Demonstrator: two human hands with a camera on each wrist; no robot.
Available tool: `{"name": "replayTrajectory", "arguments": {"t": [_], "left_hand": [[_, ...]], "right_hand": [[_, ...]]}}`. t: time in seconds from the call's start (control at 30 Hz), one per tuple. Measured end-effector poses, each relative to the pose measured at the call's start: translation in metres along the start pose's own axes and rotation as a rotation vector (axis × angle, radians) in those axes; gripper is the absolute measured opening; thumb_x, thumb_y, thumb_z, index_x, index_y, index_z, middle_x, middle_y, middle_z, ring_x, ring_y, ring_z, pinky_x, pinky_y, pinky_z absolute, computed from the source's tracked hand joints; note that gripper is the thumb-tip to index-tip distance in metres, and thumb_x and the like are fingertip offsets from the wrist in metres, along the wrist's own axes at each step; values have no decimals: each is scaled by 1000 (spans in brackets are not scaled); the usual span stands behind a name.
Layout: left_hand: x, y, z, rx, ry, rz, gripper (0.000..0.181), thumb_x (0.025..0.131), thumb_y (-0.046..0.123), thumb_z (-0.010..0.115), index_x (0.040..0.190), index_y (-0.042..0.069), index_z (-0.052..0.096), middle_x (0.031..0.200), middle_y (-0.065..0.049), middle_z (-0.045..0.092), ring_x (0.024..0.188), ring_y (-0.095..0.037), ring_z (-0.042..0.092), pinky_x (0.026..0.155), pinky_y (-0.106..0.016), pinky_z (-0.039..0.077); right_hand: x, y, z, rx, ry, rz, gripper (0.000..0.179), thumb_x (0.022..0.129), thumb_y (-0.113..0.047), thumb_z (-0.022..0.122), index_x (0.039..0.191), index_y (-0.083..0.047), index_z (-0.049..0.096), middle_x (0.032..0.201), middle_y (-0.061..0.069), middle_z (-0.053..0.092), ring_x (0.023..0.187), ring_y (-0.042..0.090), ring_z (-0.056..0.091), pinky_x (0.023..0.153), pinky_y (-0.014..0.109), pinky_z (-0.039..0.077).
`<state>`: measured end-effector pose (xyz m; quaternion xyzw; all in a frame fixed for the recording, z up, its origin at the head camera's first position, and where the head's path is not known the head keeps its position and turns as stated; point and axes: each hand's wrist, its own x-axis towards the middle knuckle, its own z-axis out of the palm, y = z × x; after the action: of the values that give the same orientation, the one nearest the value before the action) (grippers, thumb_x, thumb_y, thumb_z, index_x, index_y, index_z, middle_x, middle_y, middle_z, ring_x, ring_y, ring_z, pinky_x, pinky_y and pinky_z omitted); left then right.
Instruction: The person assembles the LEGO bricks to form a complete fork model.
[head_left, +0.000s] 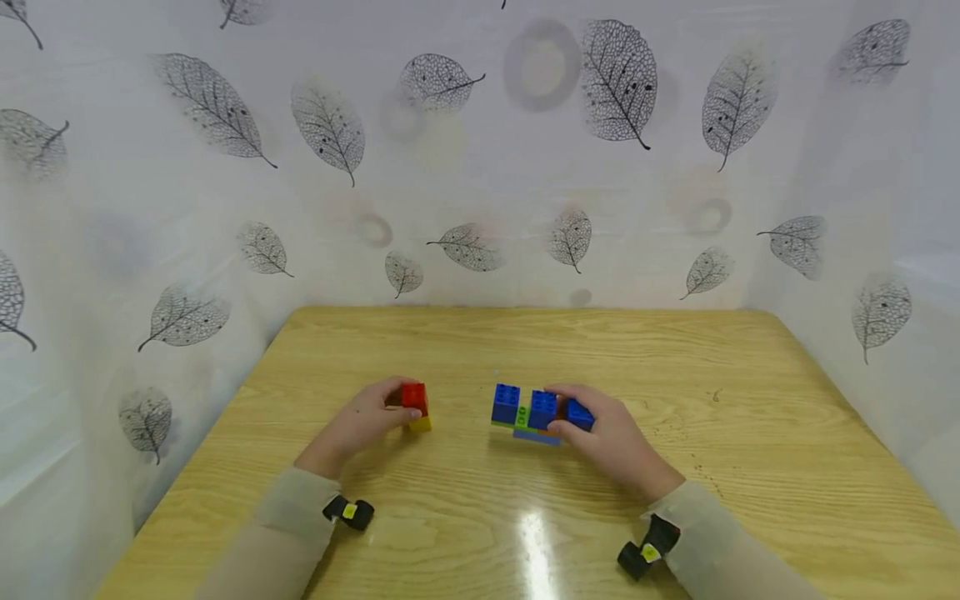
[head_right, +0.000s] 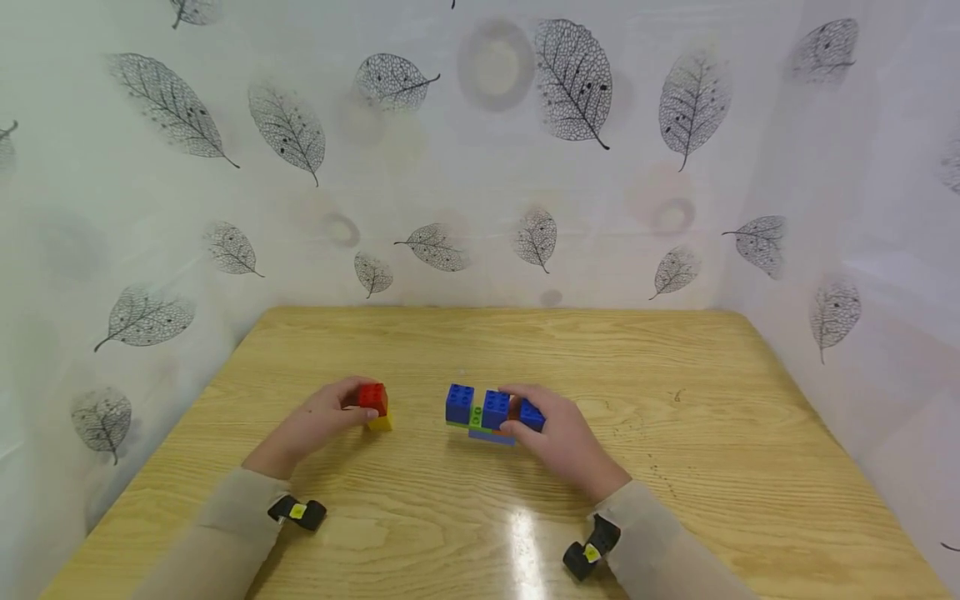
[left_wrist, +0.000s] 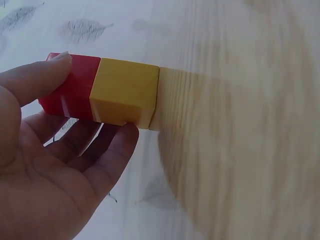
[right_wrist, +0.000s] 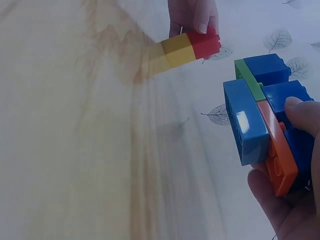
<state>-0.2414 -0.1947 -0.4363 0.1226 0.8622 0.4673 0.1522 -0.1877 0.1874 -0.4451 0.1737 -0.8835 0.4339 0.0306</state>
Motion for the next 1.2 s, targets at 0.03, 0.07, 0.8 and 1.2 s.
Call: {"name": "replayTrajectory", "arguments": {"t": [0.03,0.07,0.8,1.2], "left_hand": [[0,2,4,0,-8,9,44,95,27,72,136,14,59,120,-3,64,112,-24,59,95,-47,47],[0,4,8,-2,-18,20,43,95,26,72,135,14,60,120,-3,65,113,-24,59,95,-47,48],[10,45,88,-78,-237,126,33,96,31,72,127,22,65,115,7,67,109,-17,62,97,-44,48],[13,58,122,-194,-287,230,48,96,28,72,141,32,54,128,7,63,115,-12,60,102,-41,45]], "right_hand": [[0,-1,-1,7,-1,0,47,94,-39,73,138,-31,60,123,-3,63,108,22,63,83,44,56],[0,-3,-1,12,-1,-3,47,94,-39,73,138,-31,60,121,-3,63,106,22,63,81,42,56],[-7,-39,-19,55,34,-74,47,95,-29,74,138,-20,60,115,6,64,99,26,65,69,31,56],[-6,-46,-21,46,36,-149,43,95,-24,74,136,-23,61,112,1,63,96,22,64,70,31,56]]}}
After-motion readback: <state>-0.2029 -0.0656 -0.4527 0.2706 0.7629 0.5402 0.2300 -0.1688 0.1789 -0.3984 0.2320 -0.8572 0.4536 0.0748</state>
